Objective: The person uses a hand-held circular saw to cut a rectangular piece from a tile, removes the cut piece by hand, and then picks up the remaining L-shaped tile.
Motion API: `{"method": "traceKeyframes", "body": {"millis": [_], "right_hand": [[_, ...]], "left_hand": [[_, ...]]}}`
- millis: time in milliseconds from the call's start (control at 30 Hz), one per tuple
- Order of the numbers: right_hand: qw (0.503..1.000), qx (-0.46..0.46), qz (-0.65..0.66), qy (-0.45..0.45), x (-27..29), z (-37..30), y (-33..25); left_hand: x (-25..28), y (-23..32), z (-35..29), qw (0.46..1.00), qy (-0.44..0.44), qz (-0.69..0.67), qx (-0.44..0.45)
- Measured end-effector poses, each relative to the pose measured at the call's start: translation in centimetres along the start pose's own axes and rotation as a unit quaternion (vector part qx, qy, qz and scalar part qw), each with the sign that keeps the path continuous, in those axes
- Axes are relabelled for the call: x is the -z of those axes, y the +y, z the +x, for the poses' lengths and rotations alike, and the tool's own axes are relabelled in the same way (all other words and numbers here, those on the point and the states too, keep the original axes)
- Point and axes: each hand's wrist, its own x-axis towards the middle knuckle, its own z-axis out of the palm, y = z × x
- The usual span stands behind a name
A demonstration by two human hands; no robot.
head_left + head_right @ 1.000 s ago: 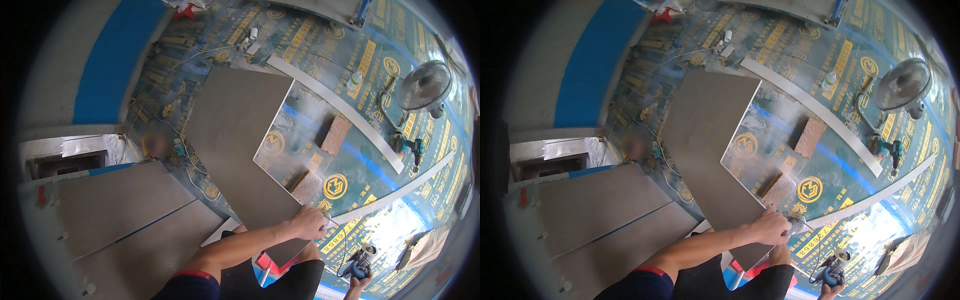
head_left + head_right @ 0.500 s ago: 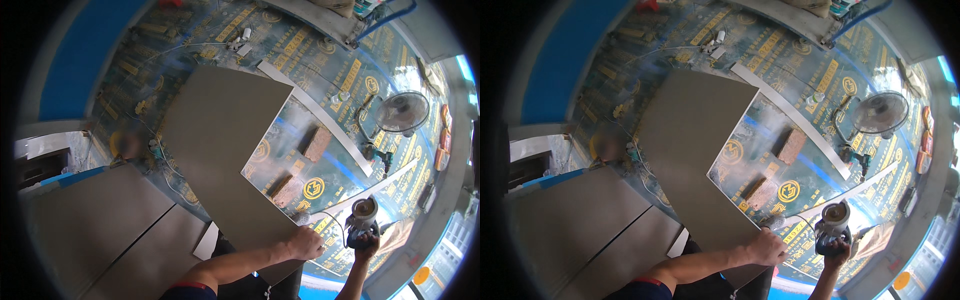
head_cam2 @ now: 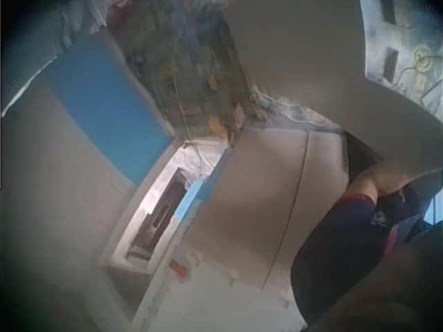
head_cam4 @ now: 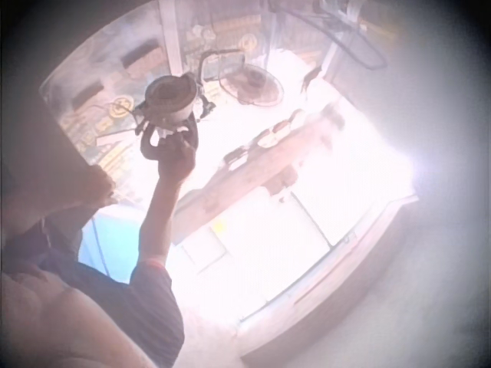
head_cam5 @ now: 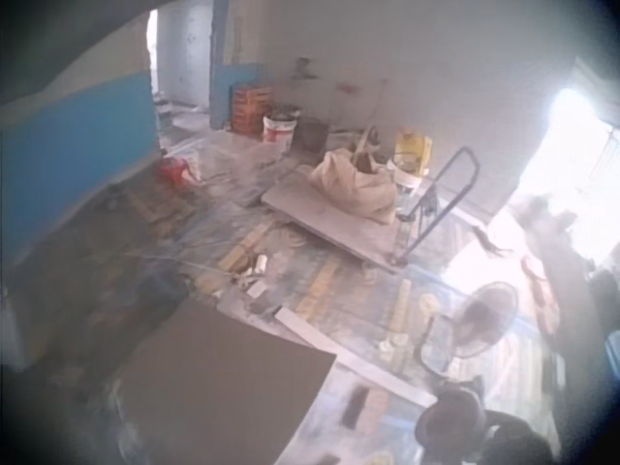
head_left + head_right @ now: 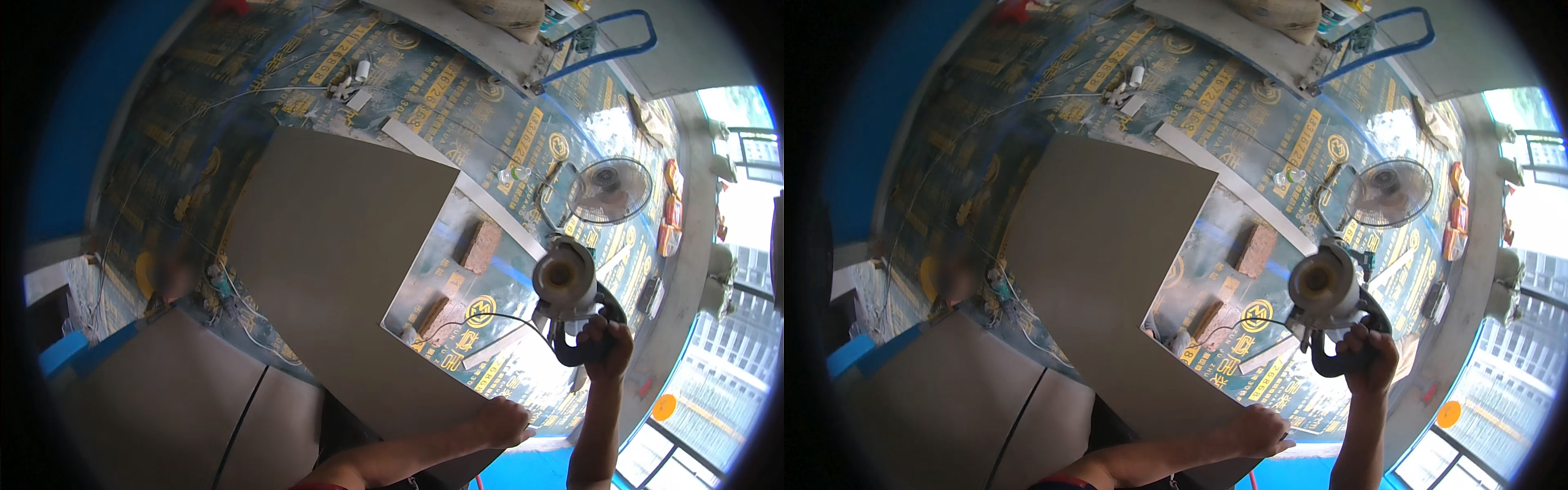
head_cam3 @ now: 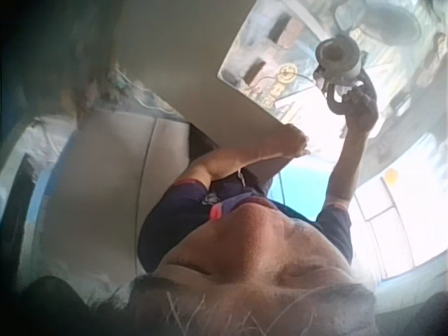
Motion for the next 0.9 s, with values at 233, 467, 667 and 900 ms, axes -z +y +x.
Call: {"method": "traceKeyframes", "body": {"millis": [233, 467, 667, 900], "right_hand": [[0.998, -0.04, -0.04, 0.041, -2.8, 6.7, 2.7], [0.985, -0.036, -0.125, 0.115, -3.1, 10.5, 6.5], [0.98, 0.027, -0.131, 0.145, -4.3, 12.9, 7.8], [0.965, 0.132, -0.19, 0.126, -6.0, 16.0, 9.1]], "left_hand": [[-1.0, -0.7, 1.1, 1.0, 0.005, 0.009, 0.003], [-2.1, -1.6, 2.2, 0.999, -0.018, -0.004, 0.032], [-1.8, -2.1, 2.6, 1.0, -0.006, -0.01, 0.02], [-1.4, -2.1, 2.6, 0.999, -0.032, -0.012, 0.008]]}}
